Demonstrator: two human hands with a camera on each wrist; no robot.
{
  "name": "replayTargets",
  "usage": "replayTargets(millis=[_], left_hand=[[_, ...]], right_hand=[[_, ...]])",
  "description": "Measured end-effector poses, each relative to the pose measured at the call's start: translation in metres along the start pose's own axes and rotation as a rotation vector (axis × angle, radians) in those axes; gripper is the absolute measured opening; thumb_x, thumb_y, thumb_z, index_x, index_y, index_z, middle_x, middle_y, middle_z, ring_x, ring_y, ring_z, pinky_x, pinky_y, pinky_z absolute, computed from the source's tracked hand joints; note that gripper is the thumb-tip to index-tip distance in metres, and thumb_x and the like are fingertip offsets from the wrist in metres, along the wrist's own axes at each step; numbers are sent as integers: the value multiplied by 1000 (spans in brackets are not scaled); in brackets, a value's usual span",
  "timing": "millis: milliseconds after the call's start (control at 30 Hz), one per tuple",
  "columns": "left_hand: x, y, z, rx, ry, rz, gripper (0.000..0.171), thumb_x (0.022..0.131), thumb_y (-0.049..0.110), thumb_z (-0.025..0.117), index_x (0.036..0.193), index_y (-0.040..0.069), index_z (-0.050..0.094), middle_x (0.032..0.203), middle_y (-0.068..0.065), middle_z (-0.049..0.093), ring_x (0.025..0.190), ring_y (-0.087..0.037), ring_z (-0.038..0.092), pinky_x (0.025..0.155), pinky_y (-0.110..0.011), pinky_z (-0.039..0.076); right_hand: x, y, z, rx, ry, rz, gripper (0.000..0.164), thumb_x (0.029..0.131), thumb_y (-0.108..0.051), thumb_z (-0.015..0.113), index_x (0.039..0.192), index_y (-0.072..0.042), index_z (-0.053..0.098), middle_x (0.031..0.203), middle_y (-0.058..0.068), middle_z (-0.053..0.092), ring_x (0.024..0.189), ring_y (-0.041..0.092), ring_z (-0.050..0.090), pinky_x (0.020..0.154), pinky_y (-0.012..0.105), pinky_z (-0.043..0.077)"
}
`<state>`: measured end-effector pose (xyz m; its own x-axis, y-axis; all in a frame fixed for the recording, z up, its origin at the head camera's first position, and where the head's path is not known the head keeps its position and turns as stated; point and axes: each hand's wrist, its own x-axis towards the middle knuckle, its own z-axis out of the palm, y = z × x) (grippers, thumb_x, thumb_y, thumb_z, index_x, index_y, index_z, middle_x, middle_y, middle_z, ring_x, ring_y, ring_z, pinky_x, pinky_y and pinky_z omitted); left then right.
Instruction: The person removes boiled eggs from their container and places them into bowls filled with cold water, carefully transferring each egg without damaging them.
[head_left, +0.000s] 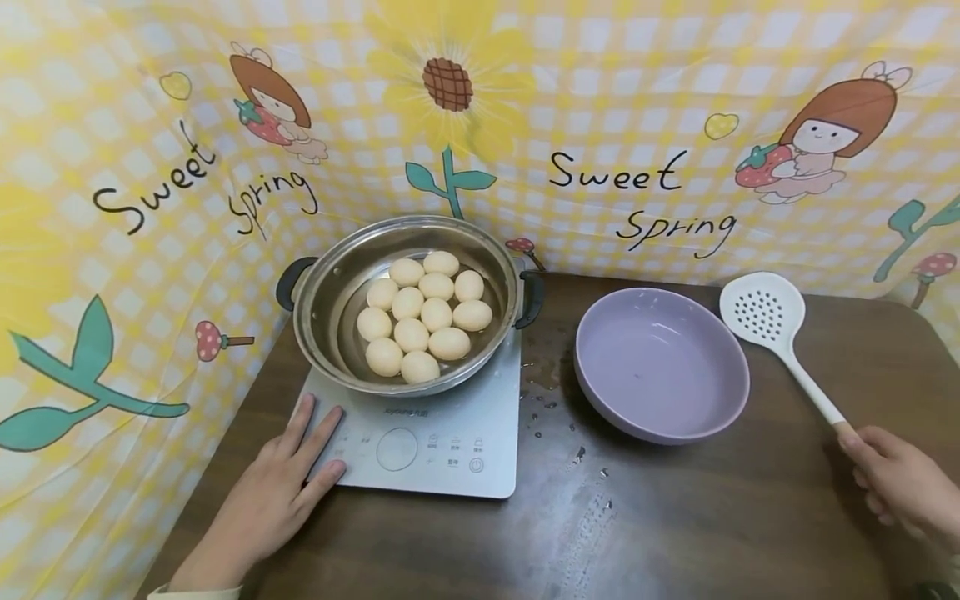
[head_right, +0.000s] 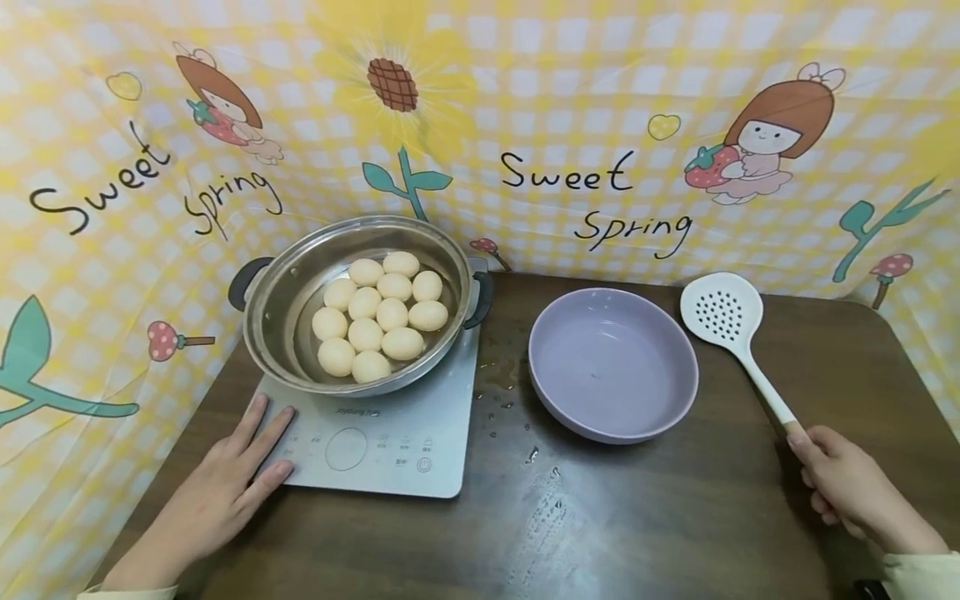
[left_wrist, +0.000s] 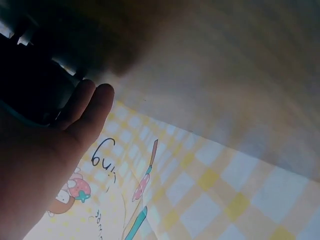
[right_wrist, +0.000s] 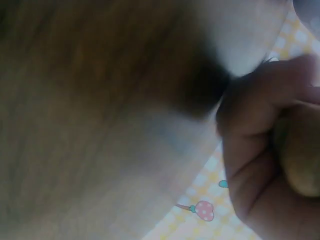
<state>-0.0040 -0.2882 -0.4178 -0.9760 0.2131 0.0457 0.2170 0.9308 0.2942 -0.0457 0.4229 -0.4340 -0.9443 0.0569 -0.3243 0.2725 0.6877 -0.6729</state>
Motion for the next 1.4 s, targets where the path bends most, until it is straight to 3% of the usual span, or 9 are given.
replayTargets(millis=[233,433,500,633,800,1000,1167,1400], left_hand=[[-9,-1,-2,-1,-7,-34,66,106,41,53,163,25,25,168,-16,7,124,-57,44,87,-70,41],[-11,0,-2,1,-2,-48,65,106,42,52,163,25,25,168,-14,6,123,-57,45,86,-70,41],[-11,0,-3,-3,0,-48,65,106,41,52,163,24,25,168,-14,6,124,-57,45,87,-70,41],[-9,1,-3,-16,4,-44,64,106,41,52,162,25,26,168,-15,7,125,-57,43,89,-70,40],[-6,2,-2,-26,-26,-73,64,107,44,49,163,26,24,169,-12,3,124,-57,44,83,-71,43],[-4,3,-3,-16,-47,-90,65,107,48,46,163,26,23,169,-11,1,122,-57,47,82,-70,44],[-4,4,-4,-10,-46,-82,65,106,47,47,163,26,23,169,-11,2,121,-56,49,81,-69,44],[-3,5,-5,2,-46,-62,65,107,46,48,163,25,25,168,-14,5,119,-54,51,78,-67,47]], right_hand=[[1,-4,-4,-44,89,-62,46,111,-37,36,96,2,53,61,2,44,42,14,42,36,35,38],[-7,-14,-11,30,153,-156,32,110,-26,43,82,-20,56,56,-1,40,40,14,38,32,36,32],[-10,-22,-13,47,185,-194,34,110,-22,45,79,-31,57,56,-1,41,40,14,37,32,36,31],[-17,-46,-14,53,218,-271,39,108,-16,49,79,-41,57,54,-2,40,39,14,36,32,34,28],[-23,-85,-14,-65,161,-403,29,107,-11,50,90,-33,60,56,-3,38,44,15,35,37,33,25],[-28,-134,-8,-290,136,-443,6,106,-21,56,104,-23,61,69,-6,47,55,10,38,48,29,28],[-27,-168,-2,-340,79,-461,8,106,-26,57,110,-27,64,82,-4,61,68,9,49,57,30,36],[-22,-203,12,-389,63,-589,4,106,-27,57,104,-24,60,71,-7,51,61,8,45,53,28,33]])
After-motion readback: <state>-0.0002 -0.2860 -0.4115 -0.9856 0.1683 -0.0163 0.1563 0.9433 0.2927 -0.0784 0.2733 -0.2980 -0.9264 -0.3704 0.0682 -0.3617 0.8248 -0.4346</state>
